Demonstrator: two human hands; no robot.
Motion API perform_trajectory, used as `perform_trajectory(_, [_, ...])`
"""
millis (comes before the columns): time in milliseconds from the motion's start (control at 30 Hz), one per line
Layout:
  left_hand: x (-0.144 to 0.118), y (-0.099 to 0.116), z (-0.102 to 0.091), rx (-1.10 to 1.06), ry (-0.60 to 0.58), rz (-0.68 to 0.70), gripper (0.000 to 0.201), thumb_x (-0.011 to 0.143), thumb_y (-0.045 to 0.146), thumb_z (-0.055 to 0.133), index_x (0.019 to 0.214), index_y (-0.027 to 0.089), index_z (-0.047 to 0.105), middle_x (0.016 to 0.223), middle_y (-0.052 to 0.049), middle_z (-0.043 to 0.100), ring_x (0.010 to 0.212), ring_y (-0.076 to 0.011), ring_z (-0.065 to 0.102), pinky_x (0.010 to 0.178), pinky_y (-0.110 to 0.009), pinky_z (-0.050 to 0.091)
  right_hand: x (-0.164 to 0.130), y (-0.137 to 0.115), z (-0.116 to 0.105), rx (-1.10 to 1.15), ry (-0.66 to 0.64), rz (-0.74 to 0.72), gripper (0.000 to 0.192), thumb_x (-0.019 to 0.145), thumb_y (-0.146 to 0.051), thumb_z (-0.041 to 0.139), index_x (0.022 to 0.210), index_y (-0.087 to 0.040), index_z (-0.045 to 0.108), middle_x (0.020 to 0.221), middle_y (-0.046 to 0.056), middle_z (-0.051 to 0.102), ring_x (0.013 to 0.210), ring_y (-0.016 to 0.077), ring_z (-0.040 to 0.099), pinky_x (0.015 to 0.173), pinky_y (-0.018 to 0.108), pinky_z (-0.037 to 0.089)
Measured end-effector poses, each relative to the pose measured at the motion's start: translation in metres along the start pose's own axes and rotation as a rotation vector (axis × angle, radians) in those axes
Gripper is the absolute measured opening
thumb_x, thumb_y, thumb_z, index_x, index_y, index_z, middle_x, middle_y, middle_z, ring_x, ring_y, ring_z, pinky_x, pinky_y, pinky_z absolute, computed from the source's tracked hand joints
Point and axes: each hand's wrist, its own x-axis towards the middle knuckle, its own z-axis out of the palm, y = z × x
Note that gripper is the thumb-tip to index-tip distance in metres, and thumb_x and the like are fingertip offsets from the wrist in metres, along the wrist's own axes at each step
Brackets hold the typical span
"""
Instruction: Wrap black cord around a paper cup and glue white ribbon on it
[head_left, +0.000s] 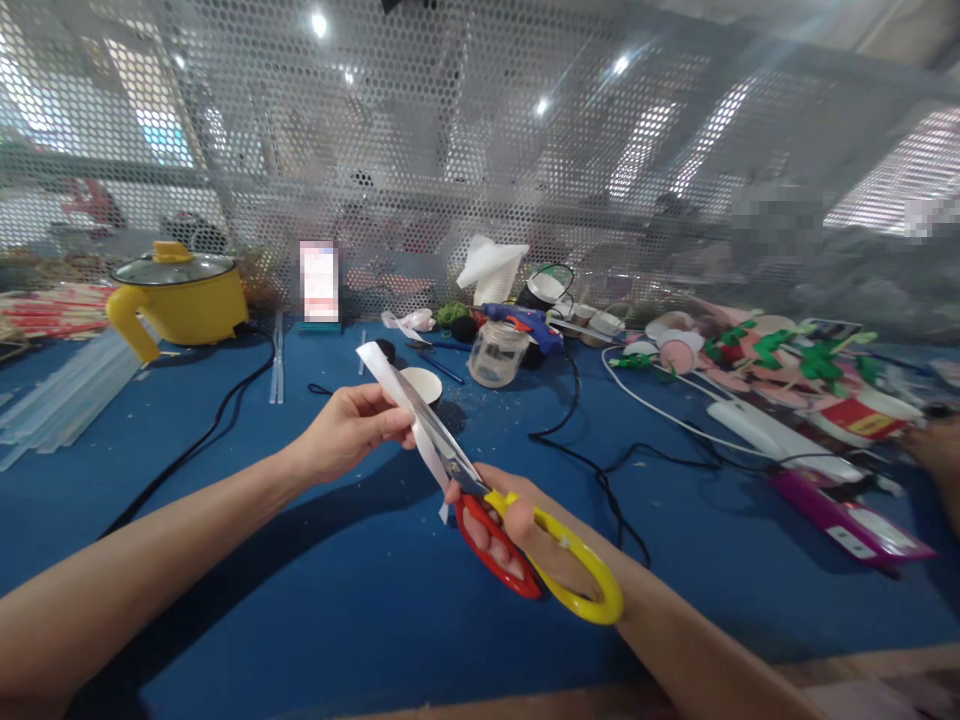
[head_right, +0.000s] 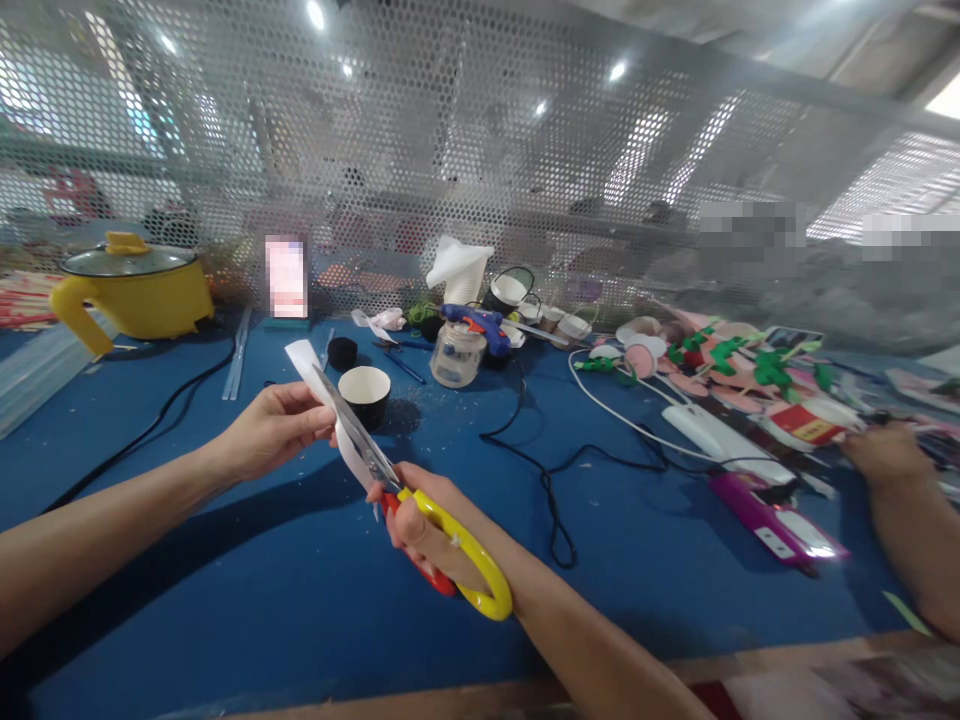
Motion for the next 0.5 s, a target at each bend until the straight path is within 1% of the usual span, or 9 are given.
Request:
perform_trajectory(133, [0.0007,-0.0017,-0.0004,-0.001,-0.003,0.000,0.016,0.059,0.022,0.074,0.069,0.011,0.069,0.056,-0.001,0.065,0.052,-0.0081,0.058,0.055,-0.019,0.047,0.0010,0.0006,0.0010,0.032,0.012,0.017,0.076,0.050,-0.080,0.044,0.092,-0.017,0.045,0.058,-0.006,0.042,0.039,0.0021,0.031,0.033,0.014,0.028])
perform_trajectory(333, [0.0006,-0.0043,-0.0002,-0.006,0.008,-0.026,0.016,0.060,0.023,0.074,0.069,0.011,0.068,0.056,-0.001,0.065,0.052,-0.0084,0.058,0.056,-0.021,0.047,-0.0004,0.0013,0.0049,0.107,0.026,0.023,0.063,0.063,-0.075,0.042,0.088,-0.017,0.046,0.056,-0.007,0.041,0.034,0.0013,0.029,0.029,0.014,0.026])
perform_trajectory(500, [0.0009,-0.0060,-0.0010,0.007,0.008,-0.037,0.016,0.060,0.023,0.074,0.068,0.011,0.067,0.056,0.000,0.064,0.053,-0.0083,0.058,0.057,-0.021,0.047,-0.0016,-0.0016,0.0081,0.107,0.057,0.037,0.059,0.065,-0.073,0.041,0.083,-0.016,0.045,0.051,-0.008,0.039,0.031,0.0009,0.027,0.027,0.013,0.024])
